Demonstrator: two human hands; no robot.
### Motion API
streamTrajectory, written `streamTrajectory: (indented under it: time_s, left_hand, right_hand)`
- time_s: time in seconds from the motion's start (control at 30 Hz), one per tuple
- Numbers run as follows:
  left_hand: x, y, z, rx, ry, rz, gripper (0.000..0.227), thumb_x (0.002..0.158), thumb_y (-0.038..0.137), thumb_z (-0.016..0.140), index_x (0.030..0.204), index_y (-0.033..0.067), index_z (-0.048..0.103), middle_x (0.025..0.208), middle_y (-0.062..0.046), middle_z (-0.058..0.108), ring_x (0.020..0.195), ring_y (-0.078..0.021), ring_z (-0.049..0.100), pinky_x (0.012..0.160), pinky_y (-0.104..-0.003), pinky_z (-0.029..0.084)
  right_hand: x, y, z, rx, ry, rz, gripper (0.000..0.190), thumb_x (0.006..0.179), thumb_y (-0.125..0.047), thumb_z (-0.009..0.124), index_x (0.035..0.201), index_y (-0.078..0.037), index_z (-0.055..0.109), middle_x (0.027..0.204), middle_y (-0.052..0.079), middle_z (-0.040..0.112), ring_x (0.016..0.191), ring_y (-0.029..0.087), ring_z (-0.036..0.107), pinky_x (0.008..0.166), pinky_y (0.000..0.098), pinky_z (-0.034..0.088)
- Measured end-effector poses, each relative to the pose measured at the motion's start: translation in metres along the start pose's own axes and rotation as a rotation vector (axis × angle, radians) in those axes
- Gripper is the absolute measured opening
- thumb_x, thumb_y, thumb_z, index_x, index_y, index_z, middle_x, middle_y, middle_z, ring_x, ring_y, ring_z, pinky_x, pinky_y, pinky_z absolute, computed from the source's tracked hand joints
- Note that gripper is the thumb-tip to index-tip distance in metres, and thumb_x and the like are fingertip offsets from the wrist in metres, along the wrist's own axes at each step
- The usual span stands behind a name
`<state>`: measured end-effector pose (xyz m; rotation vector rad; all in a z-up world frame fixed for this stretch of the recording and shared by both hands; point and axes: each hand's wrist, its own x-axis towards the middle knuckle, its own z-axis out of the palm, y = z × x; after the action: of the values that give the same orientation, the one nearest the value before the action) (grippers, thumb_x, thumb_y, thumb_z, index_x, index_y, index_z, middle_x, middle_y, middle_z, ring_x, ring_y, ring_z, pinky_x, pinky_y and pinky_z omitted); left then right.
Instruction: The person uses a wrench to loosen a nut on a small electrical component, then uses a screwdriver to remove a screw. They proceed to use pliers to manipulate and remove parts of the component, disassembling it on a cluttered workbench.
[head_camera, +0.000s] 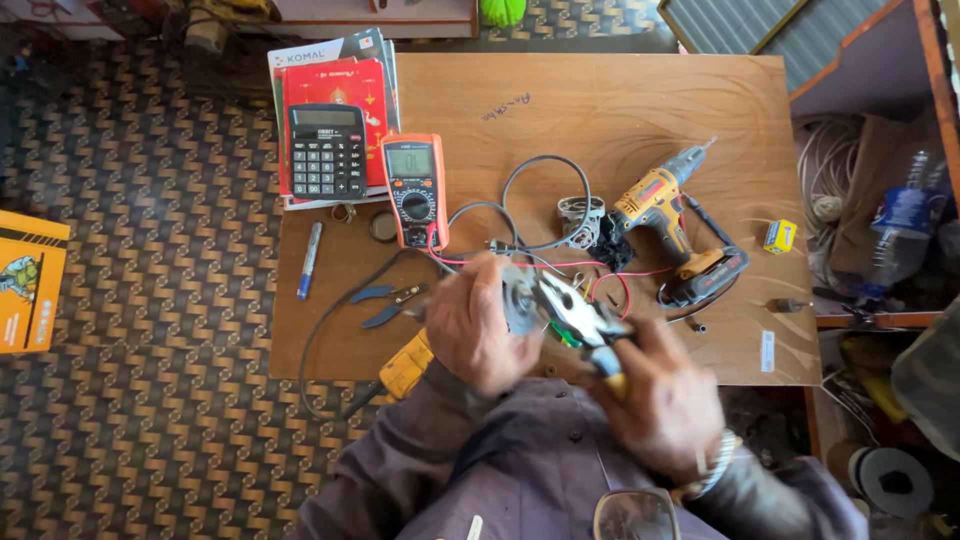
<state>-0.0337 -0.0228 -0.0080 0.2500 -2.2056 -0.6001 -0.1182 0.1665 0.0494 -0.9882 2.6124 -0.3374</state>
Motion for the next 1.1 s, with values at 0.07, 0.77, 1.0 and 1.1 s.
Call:
streamTrajectory:
  time_s: [0.07,0.77,1.0,1.1]
  left_hand:
    - [0.004,-0.013,0.005,0.106,0.045,0.041,0.065,0.083,0.02,0.083,0.133,-0.0053,0.051,0.12,-0.02,0.064,0.102,-0.0365,0.067,0.091,-0.048,0.051]
    - [0.015,-0.024,-0.051,-0.846,-0.634,-0.352,0.068,0.066,0.022,0.094,0.123,0.0048,0.06,0.103,-0.007,0.07,0.094,-0.0148,0.067,0.087,-0.031,0.056]
    - [0.012,-0.024,-0.05,-0.856,-0.669,-0.281,0.071,0.066,0.022,0.092,0.125,0.0039,0.059,0.11,-0.009,0.07,0.1,-0.017,0.068,0.092,-0.032,0.055]
    - [0.007,-0.023,-0.048,-0.909,-0.67,-0.33,0.069,0.067,0.02,0.092,0.126,0.0034,0.059,0.11,-0.01,0.07,0.1,-0.0184,0.068,0.091,-0.032,0.056]
  right_hand:
    - [0.0,-0.009,0.013,0.099,-0.159,0.071,0.035,0.083,-0.041,0.078,0.105,-0.016,0.072,0.114,0.012,0.061,0.096,0.033,0.068,0.078,0.0452,0.055]
    - [0.002,0.013,0.0,0.073,0.241,-0.46,0.046,0.064,-0.031,0.083,0.105,-0.012,0.076,0.143,0.019,0.048,0.129,0.043,0.049,0.091,0.052,0.05]
    - [-0.004,0.015,-0.002,0.031,0.255,-0.451,0.044,0.063,-0.033,0.082,0.103,-0.015,0.078,0.134,0.016,0.053,0.123,0.04,0.053,0.085,0.0501,0.053]
    - [-0.006,0.019,-0.001,0.021,0.255,-0.432,0.043,0.063,-0.034,0.082,0.101,-0.015,0.078,0.127,0.014,0.057,0.116,0.036,0.058,0.08,0.0485,0.055]
